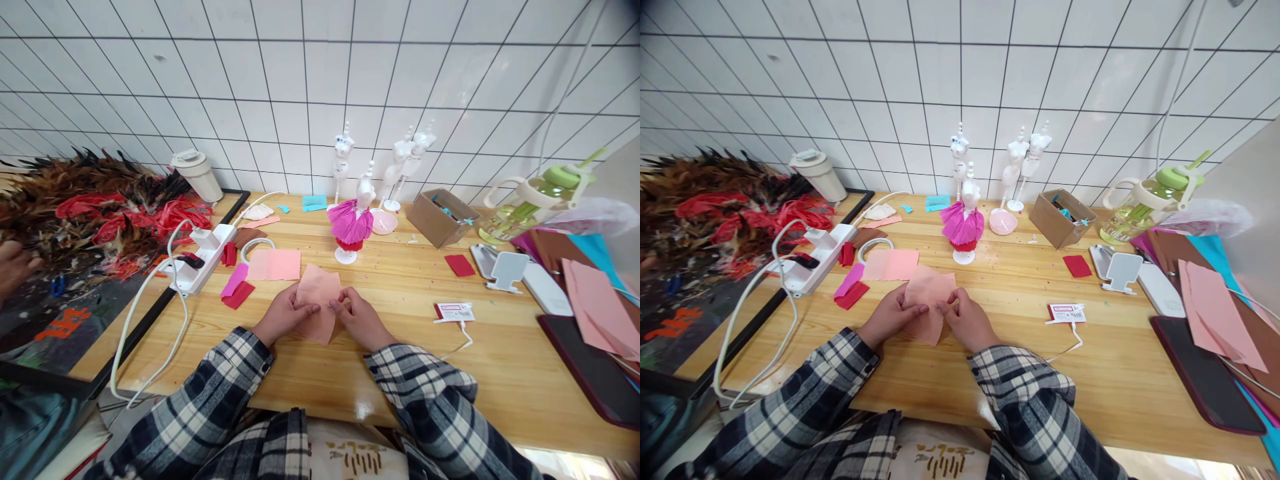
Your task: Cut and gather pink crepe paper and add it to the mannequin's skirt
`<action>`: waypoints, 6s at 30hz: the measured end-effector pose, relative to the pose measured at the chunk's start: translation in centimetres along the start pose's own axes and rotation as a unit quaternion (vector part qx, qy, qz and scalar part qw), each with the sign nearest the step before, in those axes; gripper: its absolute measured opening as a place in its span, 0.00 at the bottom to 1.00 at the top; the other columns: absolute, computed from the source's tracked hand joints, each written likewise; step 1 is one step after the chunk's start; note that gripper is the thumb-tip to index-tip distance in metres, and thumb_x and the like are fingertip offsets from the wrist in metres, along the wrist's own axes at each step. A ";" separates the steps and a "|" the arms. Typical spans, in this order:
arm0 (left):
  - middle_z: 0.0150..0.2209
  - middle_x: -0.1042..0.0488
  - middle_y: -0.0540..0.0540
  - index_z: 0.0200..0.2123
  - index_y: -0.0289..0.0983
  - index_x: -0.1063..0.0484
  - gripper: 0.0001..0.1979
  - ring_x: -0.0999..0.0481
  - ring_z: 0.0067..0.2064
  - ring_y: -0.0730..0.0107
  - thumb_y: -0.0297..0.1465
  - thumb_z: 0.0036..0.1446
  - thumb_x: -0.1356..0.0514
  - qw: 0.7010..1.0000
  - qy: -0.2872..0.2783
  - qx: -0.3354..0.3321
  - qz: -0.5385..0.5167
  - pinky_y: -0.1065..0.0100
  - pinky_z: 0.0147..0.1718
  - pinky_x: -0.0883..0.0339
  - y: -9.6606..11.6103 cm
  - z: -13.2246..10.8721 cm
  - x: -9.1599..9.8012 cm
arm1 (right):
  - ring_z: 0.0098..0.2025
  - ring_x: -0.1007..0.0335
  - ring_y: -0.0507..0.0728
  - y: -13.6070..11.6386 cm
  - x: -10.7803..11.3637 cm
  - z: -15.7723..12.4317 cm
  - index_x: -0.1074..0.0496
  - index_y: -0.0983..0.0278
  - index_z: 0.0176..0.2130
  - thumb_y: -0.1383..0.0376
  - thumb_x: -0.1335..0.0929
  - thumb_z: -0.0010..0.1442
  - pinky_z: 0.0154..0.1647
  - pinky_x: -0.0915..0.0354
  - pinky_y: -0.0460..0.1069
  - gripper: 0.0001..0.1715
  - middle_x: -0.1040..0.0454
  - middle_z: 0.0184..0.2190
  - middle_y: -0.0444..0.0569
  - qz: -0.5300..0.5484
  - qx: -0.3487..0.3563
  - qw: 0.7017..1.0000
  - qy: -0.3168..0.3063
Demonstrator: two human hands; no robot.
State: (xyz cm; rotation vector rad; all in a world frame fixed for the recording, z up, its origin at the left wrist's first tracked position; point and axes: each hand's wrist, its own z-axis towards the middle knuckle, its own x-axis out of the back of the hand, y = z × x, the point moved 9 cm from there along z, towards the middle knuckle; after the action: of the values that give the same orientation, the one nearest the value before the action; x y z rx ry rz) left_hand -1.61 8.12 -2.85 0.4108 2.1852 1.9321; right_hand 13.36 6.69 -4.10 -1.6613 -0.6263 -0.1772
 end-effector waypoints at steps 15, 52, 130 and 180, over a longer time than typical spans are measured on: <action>0.46 0.22 0.39 0.49 0.34 0.32 0.29 0.22 0.44 0.55 0.42 0.46 0.31 0.998 0.059 -0.005 -0.010 0.60 0.41 0.28 0.0 -0.1 1.0 | 0.21 0.41 0.52 0.7 0.2 0.1 0.41 0.59 0.34 0.46 0.39 0.62 0.24 0.49 0.46 0.19 0.37 0.17 0.36 -0.010 -0.013 1.000 0.012; 0.47 0.22 0.39 0.50 0.33 0.31 0.30 0.23 0.47 0.54 0.42 0.47 0.33 0.998 0.031 -0.014 0.049 0.60 0.44 0.28 -0.3 0.1 0.9 | 0.23 0.41 0.52 1.3 0.7 0.3 0.41 0.59 0.30 0.46 0.39 0.61 0.25 0.49 0.46 0.21 0.36 0.19 0.39 -0.006 -0.002 1.000 0.013; 0.37 0.20 0.46 0.47 0.35 0.29 0.25 0.22 0.39 0.60 0.44 0.50 0.34 0.994 -0.026 -0.001 0.104 0.63 0.36 0.28 -0.6 -0.7 -1.0 | 0.26 0.42 0.53 0.1 0.1 0.0 0.45 0.59 0.28 0.46 0.38 0.60 0.27 0.50 0.47 0.22 0.37 0.22 0.39 -0.062 0.006 0.998 0.015; 0.43 0.22 0.41 0.49 0.33 0.30 0.21 0.25 0.45 0.59 0.39 0.56 0.39 0.990 -0.033 -0.071 0.117 0.63 0.43 0.31 0.1 -0.3 -1.1 | 0.25 0.45 0.52 0.1 0.1 0.1 0.46 0.59 0.28 0.44 0.38 0.59 0.26 0.51 0.46 0.24 0.40 0.21 0.38 -0.083 -0.001 0.996 0.023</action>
State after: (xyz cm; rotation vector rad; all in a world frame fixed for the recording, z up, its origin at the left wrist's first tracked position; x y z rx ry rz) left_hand -0.63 7.50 -2.74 0.7246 2.0190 2.1420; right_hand 13.46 6.77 -4.15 -1.6022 -0.7296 -0.3347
